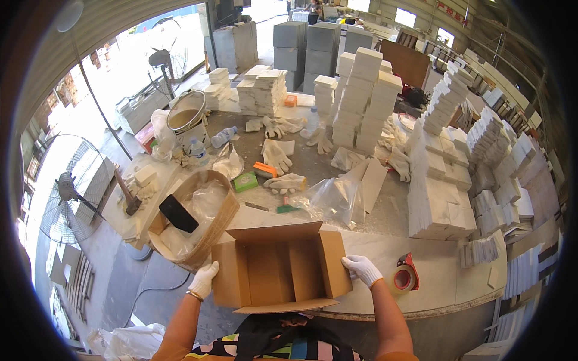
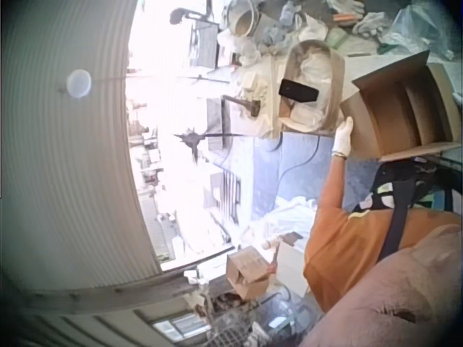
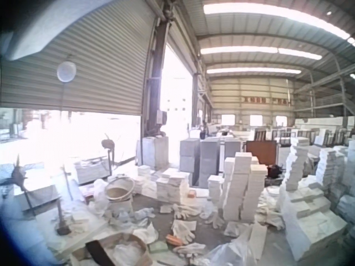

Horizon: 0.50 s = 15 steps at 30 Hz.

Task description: The person puts on white gloves, then folds a flat cardboard piece into a box shape. They use a box cutter to trim the edges and apply tape to seal the box. The finished box is placed on the table.

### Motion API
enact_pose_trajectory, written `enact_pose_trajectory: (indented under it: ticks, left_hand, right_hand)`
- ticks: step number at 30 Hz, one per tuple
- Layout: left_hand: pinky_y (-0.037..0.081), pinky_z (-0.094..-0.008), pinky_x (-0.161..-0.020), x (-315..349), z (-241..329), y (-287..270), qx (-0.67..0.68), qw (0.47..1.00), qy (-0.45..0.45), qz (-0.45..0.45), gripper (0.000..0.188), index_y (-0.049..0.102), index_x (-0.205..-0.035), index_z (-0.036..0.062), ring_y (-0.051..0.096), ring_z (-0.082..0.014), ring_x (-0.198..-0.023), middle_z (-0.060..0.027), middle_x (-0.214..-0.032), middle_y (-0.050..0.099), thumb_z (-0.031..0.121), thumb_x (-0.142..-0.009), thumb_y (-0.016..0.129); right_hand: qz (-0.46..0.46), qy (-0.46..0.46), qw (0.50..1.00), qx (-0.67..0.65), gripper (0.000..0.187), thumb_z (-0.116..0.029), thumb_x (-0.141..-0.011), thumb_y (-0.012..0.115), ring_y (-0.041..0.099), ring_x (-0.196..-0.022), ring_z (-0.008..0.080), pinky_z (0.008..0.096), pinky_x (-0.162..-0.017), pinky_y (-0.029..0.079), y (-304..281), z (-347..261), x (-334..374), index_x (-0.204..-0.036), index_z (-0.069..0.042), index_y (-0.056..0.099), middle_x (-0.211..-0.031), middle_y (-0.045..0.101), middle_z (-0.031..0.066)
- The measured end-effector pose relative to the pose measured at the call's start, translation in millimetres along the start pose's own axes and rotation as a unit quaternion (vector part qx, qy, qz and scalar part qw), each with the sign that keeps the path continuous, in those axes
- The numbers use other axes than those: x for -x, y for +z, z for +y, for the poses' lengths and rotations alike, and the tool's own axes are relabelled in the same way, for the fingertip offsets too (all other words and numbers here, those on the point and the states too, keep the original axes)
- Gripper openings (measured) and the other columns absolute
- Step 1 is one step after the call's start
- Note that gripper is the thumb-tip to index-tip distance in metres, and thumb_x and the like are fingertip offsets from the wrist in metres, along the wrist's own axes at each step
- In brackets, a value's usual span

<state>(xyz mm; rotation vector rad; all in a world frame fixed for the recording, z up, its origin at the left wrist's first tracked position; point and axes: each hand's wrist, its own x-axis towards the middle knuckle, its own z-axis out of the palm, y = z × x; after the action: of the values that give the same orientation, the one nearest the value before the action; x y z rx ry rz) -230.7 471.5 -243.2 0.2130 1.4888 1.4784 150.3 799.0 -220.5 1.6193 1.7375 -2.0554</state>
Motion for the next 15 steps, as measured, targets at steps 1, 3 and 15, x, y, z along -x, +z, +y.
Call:
enact_pose_trajectory:
  ticks: [1, 3, 15]
  left_hand:
    - [0.048, -0.0307, -0.09, 1.1, -17.6, 4.7, 0.043, 0.999, 0.014, 0.013, 0.047, 0.057, -0.124, -0.0041, 0.06, -0.0177, -0.101, -0.0092, -0.116, 0.064, 0.036, -0.099, 0.055]
    - [0.049, -0.0352, -0.092, 4.1, -36.7, 16.3, 0.127, 0.988, 0.021, 0.085, 0.043, 0.057, -0.123, -0.0015, 0.06, -0.0209, -0.105, -0.0097, -0.116, 0.063, 0.035, -0.101, 0.053]
    - [0.052, -0.0274, -0.064, 83.6, 13.3, 50.2, -0.2, 0.962, -0.156, -0.097, 0.051, 0.064, -0.108, -0.0028, 0.066, -0.0179, -0.068, -0.0089, -0.087, 0.07, 0.046, -0.096, 0.055]
  right_hand:
    - [0.011, -0.017, 1.0, 0.021, 0.045, -0.033, -0.092, 0.065, 0.064, -0.086, 0.0177, 0.0291, -0.069, 0.053, -0.1, -0.2, -6.5, -0.126, -0.004, 0.062, -0.106, 0.068, 0.0053]
    - [0.037, -0.05, 0.996, 0.062, 0.046, -0.037, -0.092, 0.064, 0.064, -0.082, 0.0166, 0.0282, -0.064, 0.053, 2.6, -11.9, -12.9, -0.125, -0.005, 0.063, -0.104, 0.068, 0.0052]
    - [0.226, -0.417, 0.879, 0.054, 0.082, -0.022, -0.09, 0.068, 0.023, -0.146, 0.0291, 0.0359, -0.118, 0.018, 21.1, -140.0, 65.1, -0.148, 0.01, 0.02, -0.156, 0.024, 0.0246]
